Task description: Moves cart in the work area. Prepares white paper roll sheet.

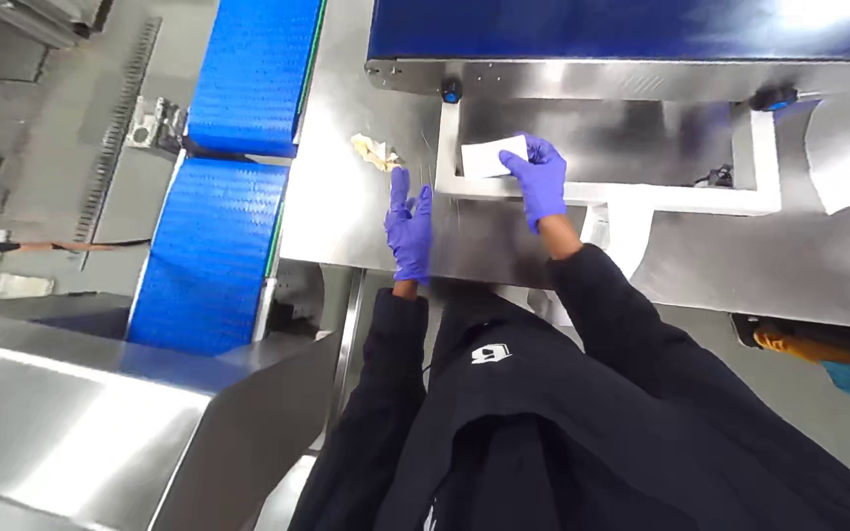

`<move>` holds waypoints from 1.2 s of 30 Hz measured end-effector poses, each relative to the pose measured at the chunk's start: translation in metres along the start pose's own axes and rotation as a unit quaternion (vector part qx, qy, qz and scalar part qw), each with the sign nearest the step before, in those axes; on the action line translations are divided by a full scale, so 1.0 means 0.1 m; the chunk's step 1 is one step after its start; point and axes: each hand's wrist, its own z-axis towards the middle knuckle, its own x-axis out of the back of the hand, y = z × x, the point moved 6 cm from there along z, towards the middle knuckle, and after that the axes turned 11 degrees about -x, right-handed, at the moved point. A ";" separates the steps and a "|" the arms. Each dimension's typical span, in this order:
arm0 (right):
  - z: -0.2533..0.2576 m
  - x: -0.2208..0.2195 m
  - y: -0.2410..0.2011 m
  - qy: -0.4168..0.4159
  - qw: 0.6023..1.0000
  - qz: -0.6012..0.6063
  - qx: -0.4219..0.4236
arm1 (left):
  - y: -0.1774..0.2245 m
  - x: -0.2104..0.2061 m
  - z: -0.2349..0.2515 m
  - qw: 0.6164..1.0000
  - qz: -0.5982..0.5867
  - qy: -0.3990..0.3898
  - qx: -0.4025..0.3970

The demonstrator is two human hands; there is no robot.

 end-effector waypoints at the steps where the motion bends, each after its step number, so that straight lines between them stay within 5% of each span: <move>1: 0.18 -0.09 -0.04 0.007 1.000 0.012 0.005 | 0.06 -0.05 0.14 0.998 0.046 -0.007 -0.045; 6: 0.90 -0.55 -0.02 0.062 0.997 0.040 -0.024 | 0.13 -0.48 0.60 0.914 0.226 -0.125 -0.312; 11: 0.91 -0.66 0.03 0.057 0.996 -0.007 -0.065 | -0.28 -0.78 0.94 0.876 0.327 -0.254 -0.247; 14: 0.96 -0.33 0.14 0.134 0.989 0.009 -0.061 | -0.33 -0.78 1.00 0.873 0.329 -0.281 -0.223; 19: -0.13 0.88 0.11 0.345 0.933 -0.080 0.060 | -0.16 -0.59 0.88 0.877 0.269 -0.284 -0.281; 22: -0.72 1.41 0.48 0.407 0.895 -0.175 -0.052 | 0.03 -0.46 0.64 0.891 0.176 -0.240 -0.342; 26: -0.98 1.60 0.89 0.343 0.900 -0.178 -0.203 | 0.24 -0.60 0.09 0.872 -0.036 -0.290 -0.393; 31: -1.13 1.93 0.16 0.330 0.919 -0.157 -0.150 | 0.24 -1.28 -0.71 0.773 -0.059 -0.582 -0.246; 34: -1.59 2.00 -0.29 0.344 0.918 -0.163 -0.110 | 0.39 -1.44 -0.89 0.756 -0.049 -0.611 -0.229; 36: -2.13 2.21 -0.54 0.380 0.909 -0.164 -0.049 | 0.50 -1.41 -0.92 0.781 -0.087 -0.567 -0.247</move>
